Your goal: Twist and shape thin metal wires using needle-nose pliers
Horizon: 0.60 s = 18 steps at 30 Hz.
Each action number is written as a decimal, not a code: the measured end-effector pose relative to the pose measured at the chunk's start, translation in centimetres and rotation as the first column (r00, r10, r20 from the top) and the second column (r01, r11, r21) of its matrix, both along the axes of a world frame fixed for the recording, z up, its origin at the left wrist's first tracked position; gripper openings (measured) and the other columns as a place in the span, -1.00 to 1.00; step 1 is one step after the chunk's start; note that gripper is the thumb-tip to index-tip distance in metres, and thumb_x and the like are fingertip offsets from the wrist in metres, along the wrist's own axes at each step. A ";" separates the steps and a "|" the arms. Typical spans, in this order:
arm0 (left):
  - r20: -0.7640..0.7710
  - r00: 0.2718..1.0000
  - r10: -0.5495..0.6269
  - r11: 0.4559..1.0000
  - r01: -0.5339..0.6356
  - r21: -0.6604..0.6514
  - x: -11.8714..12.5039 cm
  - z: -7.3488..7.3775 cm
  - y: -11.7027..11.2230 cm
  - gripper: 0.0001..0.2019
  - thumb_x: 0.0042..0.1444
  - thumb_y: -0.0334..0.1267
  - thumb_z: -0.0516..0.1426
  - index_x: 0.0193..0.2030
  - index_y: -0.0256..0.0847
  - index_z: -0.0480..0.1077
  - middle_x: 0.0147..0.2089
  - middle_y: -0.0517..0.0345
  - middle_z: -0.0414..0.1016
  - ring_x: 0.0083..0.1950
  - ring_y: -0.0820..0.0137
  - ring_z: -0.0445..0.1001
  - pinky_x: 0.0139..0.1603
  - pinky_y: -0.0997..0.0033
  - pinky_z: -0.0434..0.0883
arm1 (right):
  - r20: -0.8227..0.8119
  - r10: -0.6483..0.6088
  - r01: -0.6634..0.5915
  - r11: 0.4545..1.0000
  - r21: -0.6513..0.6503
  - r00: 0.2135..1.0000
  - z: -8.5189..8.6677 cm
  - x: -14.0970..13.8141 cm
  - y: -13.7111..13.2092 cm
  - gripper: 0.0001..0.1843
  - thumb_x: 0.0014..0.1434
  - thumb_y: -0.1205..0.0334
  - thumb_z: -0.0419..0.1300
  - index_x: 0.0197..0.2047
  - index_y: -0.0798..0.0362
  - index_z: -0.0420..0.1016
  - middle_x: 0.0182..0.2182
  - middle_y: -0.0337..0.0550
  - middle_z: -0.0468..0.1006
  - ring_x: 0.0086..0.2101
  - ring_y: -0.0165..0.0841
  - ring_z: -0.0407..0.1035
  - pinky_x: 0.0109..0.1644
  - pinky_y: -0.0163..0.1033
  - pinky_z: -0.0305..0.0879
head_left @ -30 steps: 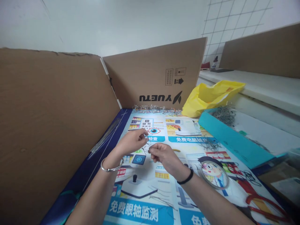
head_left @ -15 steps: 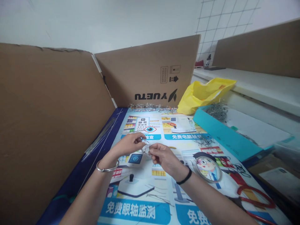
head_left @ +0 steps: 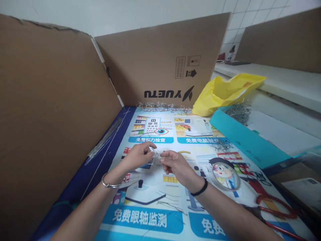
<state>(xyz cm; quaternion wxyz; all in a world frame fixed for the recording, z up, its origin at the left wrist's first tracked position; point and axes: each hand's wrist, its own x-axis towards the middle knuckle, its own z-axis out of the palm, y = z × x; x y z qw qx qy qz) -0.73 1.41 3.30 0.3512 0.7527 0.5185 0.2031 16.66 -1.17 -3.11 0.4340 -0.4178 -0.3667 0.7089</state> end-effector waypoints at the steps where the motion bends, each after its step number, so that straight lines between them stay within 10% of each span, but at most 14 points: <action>1: -0.026 1.000 0.006 0.999 -0.005 0.031 0.0 0.0 -0.1 -0.75 0.02 -0.27 0.03 -0.16 -0.23 0.38 -0.61 0.34 0.30 -0.55 0.50 0.29 -0.49 0.54 0.19 | 0.007 -0.001 0.001 1.000 0.000 1.000 0.0 0.0 0.0 -0.67 -0.14 0.18 0.33 -0.30 0.05 0.34 -0.65 -0.37 0.40 -0.66 -0.51 0.23 -0.57 -0.37 0.14; 18: -0.155 0.988 0.005 0.977 0.028 0.213 -0.3 -1.1 -0.4 -0.75 0.06 -0.35 -0.01 -0.23 -0.19 0.48 -0.58 0.29 0.36 -0.56 0.52 0.25 -0.47 0.54 0.14 | -0.020 0.065 -0.066 0.994 -0.087 0.998 -0.1 0.1 -0.7 -0.63 -0.16 0.22 0.35 -0.34 0.01 0.23 -0.70 -0.40 0.38 -0.67 -0.53 0.21 -0.58 -0.41 0.07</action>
